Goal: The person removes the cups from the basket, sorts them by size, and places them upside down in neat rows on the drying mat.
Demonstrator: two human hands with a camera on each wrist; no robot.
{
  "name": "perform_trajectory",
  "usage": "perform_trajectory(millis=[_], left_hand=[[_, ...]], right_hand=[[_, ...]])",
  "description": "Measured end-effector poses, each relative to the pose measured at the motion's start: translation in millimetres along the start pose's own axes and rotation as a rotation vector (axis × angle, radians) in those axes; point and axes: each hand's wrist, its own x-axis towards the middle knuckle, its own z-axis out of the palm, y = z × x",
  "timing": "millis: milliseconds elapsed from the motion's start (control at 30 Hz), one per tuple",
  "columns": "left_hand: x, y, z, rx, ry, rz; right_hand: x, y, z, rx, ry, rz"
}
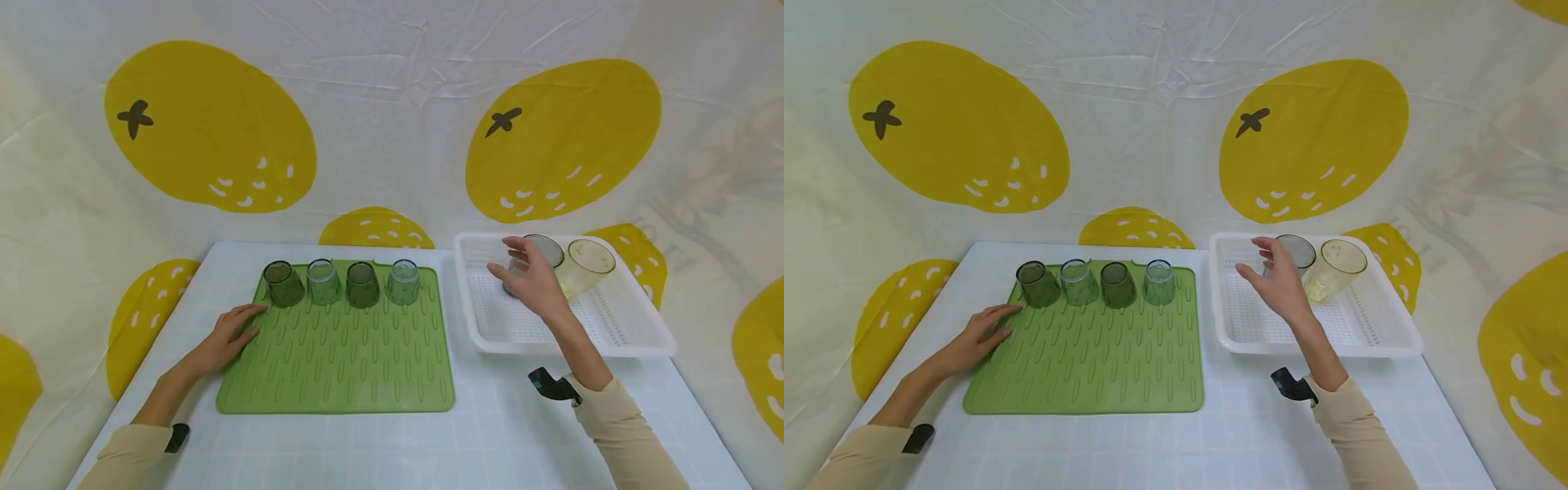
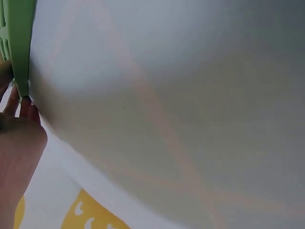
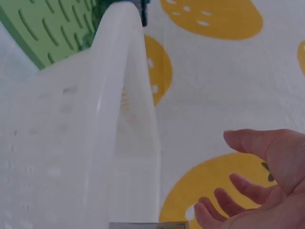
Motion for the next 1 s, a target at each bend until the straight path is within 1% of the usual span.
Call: perform_trajectory(millis=[100,267,300,433,500,533,633,800,1000], left_hand=[[-1.2,-1.5,-0.4,-0.006,-0.003,-0.006],[-2.7,-4.8,0.2,-0.014,-0.011,-0.018],[-3.4,-9.0,1.2,-0.010,-0.014,-0.027],[-3.4,-11.7,1.6,-0.017,-0.016,-0.032],[-3.3,-11.0,1.2,-0.013,-0.016,-0.037],[-2.5,-7.0,0.1,-0.021,-0.014,-0.034],[-1.7,-4.1,-1.0,-0.018,-0.015,-0.040],[-0.4,-3.5,-0.7,-0.024,-0.014,-0.042],[-0.9,-3.8,-0.3,-0.027,-0.017,-0.047]], right_hand=[[2.3,3.0,-9.7,-0.048,0.020,0.019],[7.4,9.4,-23.7,-0.112,0.035,0.076],[8.6,10.9,-26.5,-0.124,0.039,0.082],[14.8,16.0,-36.4,-0.180,0.051,0.119],[18.3,19.5,-41.5,-0.207,0.036,0.138],[20.0,21.0,-43.8,-0.220,0.025,0.150],[24.6,25.7,-50.3,-0.248,-0.012,0.175],[30.4,32.9,-57.5,-0.285,-0.068,0.201],[32.1,35.2,-60.4,-0.341,-0.151,0.244]])
